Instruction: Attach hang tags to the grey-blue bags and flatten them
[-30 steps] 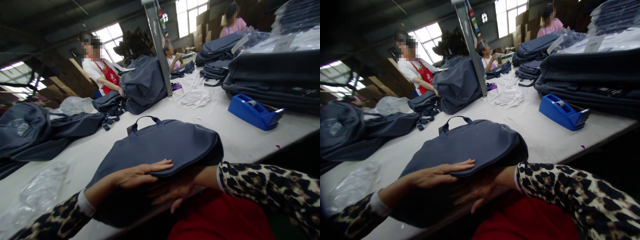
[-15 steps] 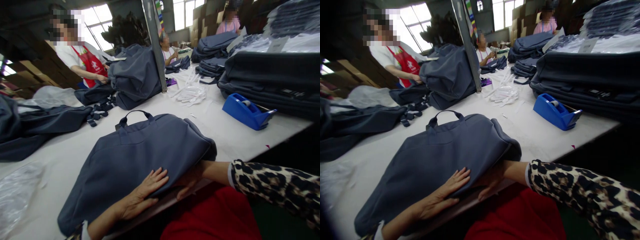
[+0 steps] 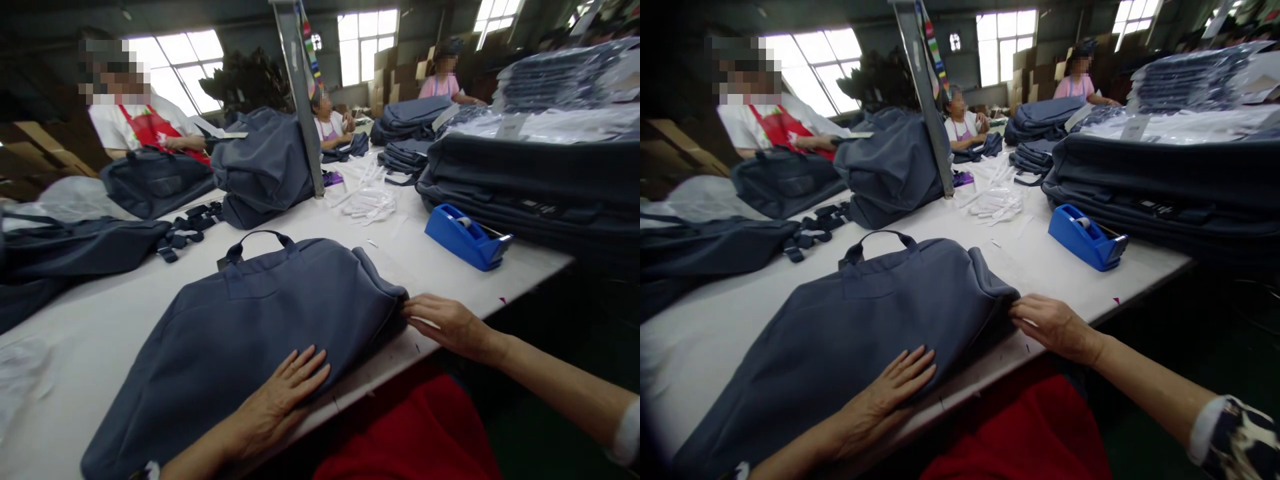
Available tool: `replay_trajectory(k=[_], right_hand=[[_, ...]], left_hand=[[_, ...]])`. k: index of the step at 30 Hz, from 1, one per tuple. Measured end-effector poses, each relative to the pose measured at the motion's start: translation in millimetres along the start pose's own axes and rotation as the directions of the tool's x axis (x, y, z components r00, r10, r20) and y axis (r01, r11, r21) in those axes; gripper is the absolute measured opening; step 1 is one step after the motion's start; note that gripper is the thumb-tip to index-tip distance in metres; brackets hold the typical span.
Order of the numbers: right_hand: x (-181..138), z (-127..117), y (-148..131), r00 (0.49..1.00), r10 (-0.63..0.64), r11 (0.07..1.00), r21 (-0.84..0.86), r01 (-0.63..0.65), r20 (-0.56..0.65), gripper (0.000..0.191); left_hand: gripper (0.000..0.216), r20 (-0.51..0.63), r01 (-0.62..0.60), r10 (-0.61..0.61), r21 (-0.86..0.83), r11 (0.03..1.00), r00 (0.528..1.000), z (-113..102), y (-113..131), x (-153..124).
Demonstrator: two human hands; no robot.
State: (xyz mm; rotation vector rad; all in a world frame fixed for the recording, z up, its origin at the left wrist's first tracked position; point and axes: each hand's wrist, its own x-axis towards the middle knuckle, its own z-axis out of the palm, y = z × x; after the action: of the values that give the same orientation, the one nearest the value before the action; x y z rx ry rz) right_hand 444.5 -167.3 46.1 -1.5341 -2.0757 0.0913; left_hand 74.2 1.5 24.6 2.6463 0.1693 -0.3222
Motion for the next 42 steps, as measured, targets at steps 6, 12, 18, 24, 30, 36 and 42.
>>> replay_trajectory(k=[6, 12, 18, 24, 30, 36, 42], right_hand=[[37, -30, 5, 0.953, 0.298, 0.927, 0.254, -0.275, -0.055, 0.019], [54, -28, 19, 0.884, 0.380, 0.717, 0.518, -0.468, 0.272, 0.047], [48, 0, 9, 0.894, 0.399, 0.758, 0.475, -0.447, 0.205, 0.058], [32, 7, -9, 0.888, 0.443, 0.770, 0.454, -0.448, 0.125, 0.060], [8, 4, -42, 0.838, 0.525, 0.668, 0.535, -0.516, 0.153, 0.054], [24, 5, 4, 0.761, 0.575, 0.481, 0.627, -0.612, 0.302, 0.044], [113, 46, 81, 0.778, 0.593, 0.428, 0.737, -0.524, 0.208, 0.034]], left_hand=[[0.068, -0.037, -0.014, 0.016, 0.063, 0.998, 0.999, 5, -4, 0], [0.064, -0.040, -0.059, 0.066, 0.157, 0.986, 0.997, -2, 3, -4], [0.029, -0.103, -0.089, 0.103, 0.128, 0.988, 0.989, -42, 27, 27], [0.028, -0.609, -0.061, 0.094, 0.075, 0.995, 0.788, -17, 10, 105], [0.057, -0.611, -0.048, 0.043, 0.009, 0.999, 0.791, -1, 9, 126], [0.062, -0.522, -0.144, 0.167, 0.085, 0.986, 0.836, 0, 6, 125], [0.063, -0.551, -0.171, 0.246, 0.185, 0.968, 0.797, 8, -2, 133]])
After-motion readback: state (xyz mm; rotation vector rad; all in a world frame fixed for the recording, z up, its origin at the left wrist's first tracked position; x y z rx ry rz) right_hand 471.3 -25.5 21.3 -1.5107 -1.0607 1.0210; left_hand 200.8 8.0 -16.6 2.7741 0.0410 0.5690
